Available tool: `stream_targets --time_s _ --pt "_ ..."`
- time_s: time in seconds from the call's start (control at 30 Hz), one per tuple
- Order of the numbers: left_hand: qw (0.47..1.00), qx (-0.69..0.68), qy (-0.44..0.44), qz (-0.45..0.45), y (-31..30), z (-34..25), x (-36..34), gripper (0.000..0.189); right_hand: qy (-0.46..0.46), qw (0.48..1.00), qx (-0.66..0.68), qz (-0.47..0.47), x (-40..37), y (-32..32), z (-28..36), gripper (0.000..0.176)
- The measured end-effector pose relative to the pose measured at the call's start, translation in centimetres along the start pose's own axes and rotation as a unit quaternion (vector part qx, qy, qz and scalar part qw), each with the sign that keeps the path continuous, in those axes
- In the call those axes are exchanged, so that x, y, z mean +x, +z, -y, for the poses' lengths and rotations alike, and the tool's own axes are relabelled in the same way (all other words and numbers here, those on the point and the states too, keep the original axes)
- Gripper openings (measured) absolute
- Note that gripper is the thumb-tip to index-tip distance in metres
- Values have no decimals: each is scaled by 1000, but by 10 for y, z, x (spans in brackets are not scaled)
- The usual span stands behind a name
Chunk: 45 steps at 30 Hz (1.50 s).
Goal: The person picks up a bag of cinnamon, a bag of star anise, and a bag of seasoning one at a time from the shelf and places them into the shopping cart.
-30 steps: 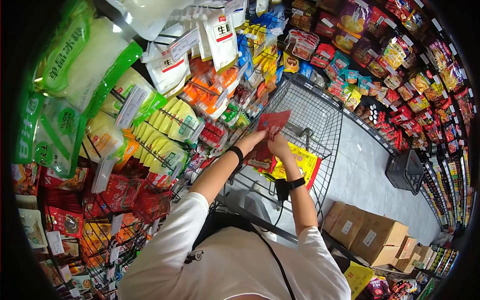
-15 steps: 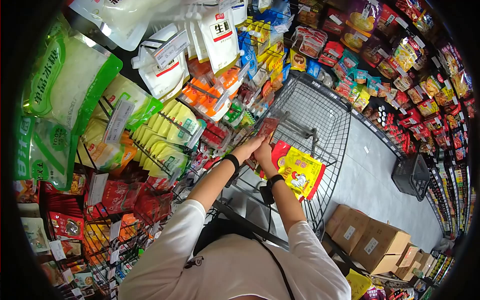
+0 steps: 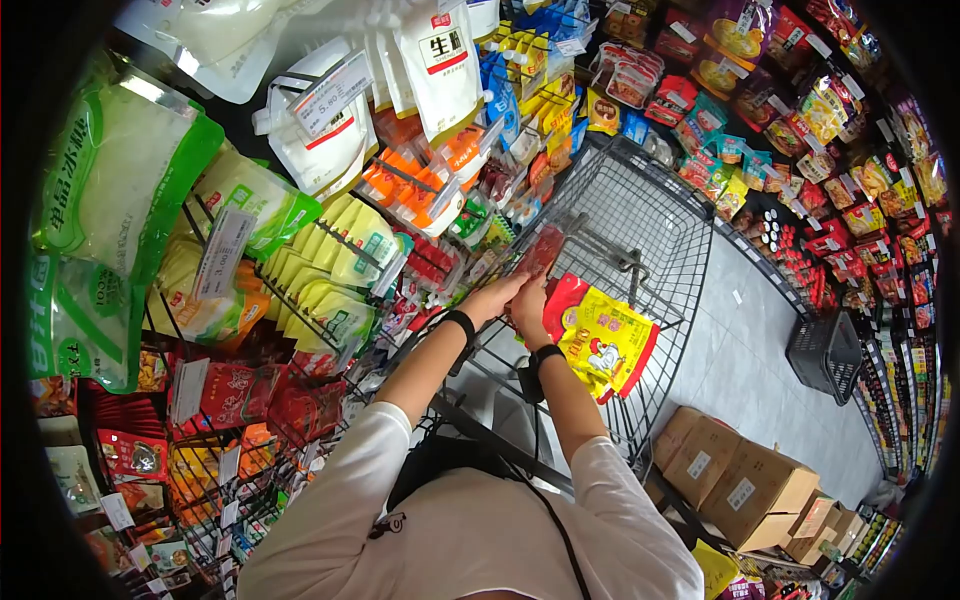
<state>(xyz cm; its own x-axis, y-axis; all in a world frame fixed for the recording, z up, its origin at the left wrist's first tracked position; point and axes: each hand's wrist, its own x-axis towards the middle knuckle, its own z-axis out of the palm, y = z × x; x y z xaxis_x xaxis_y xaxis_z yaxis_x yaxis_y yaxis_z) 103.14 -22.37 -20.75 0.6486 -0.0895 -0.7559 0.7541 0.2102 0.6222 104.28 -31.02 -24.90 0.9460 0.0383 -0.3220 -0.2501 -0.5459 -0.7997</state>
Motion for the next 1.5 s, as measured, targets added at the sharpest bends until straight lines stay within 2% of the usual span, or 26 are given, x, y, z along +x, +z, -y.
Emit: stream_targets --time_s 0.03,0.13,0.17,0.27,0.37,0.47,0.57,0.67,0.7,0.77,0.8,0.83,0.87,0.9,0.93,0.97,1.03,1.07,1.1,1.13,1.23,1.3,1.33,1.37,1.43,1.5 --pt "1000 -9 -5 20 -1 -3 -5 43 0 1000 4 -22 -5 -5 8 32" --pt "997 -28 -25 64 -4 -9 -15 43 35 999 13 -1 -2 -8 17 36" --pt "997 -30 -34 68 -3 -11 -17 43 79 995 7 58 -1 -15 18 39" --pt "998 -10 -40 55 -3 -6 -12 48 134 984 61 100 -8 -23 29 42" --pt "998 14 -52 38 -1 -11 -13 46 92 988 -44 118 34 25 -46 89" --pt "997 26 -68 33 -1 -10 -9 45 90 986 -79 114 11 2 -7 54" --pt "997 49 -59 8 3 -12 -12 48 92 984 -99 119 17 7 -14 60" --pt "997 62 -56 -6 9 -26 -28 48 134 981 -72 116 3 -11 19 60" --pt "996 63 -58 -6 11 -31 -32 47 122 984 -19 129 8 -8 15 60" --pt "996 89 -8 8 1 -19 -11 46 109 984 60 130 21 -1 3 58" --pt "992 86 76 60 1 -25 -23 43 108 983 87 118 23 -2 5 56" --pt "978 75 157 112 0 -30 -34 41 121 985 92 81 18 -10 22 53" --pt "986 46 134 94 -2 -32 -39 39 132 985 97 44 14 -18 39 50" --pt "991 17 110 75 -5 -34 -39 37 110 988 109 -12 27 -2 22 28" --pt "995 -13 87 55 -8 -37 -40 36 54 992 114 -6 39 6 5 28" --pt "997 -26 67 27 -2 -53 -60 33 -2 993 119 0 53 6 -11 27" --pt "995 -29 91 22 -6 -65 -90 32 -58 977 192 72 49 -29 1 30" --pt "994 -31 104 18 -10 -70 -106 32 -56 955 256 136 24 -68 38 32" --pt "991 -14 130 25 -14 -74 -128 35 -1 945 323 47 -8 -91 76 36" --pt "987 0 163 7 -13 -81 -156 35 14 943 321 89 -11 -109 81 35" --pt "955 58 291 -28 -1 -88 -257 34 -29 905 389 171 -53 -179 124 28" --pt "918 89 386 -29 5 -76 -325 32 -106 922 354 112 -72 -220 128 26" --pt "903 91 419 -30 6 -67 -356 32 -84 912 395 67 -85 -236 132 27" --pt "900 96 424 -42 3 -56 -380 31 -106 910 400 25 -97 -250 132 27" --pt "893 103 434 -62 -7 -32 -416 30 -87 901 425 2 -112 -270 121 25" --pt "914 52 387 -108 -24 2 -430 28 -68 908 413 -16 -128 -278 111 24"
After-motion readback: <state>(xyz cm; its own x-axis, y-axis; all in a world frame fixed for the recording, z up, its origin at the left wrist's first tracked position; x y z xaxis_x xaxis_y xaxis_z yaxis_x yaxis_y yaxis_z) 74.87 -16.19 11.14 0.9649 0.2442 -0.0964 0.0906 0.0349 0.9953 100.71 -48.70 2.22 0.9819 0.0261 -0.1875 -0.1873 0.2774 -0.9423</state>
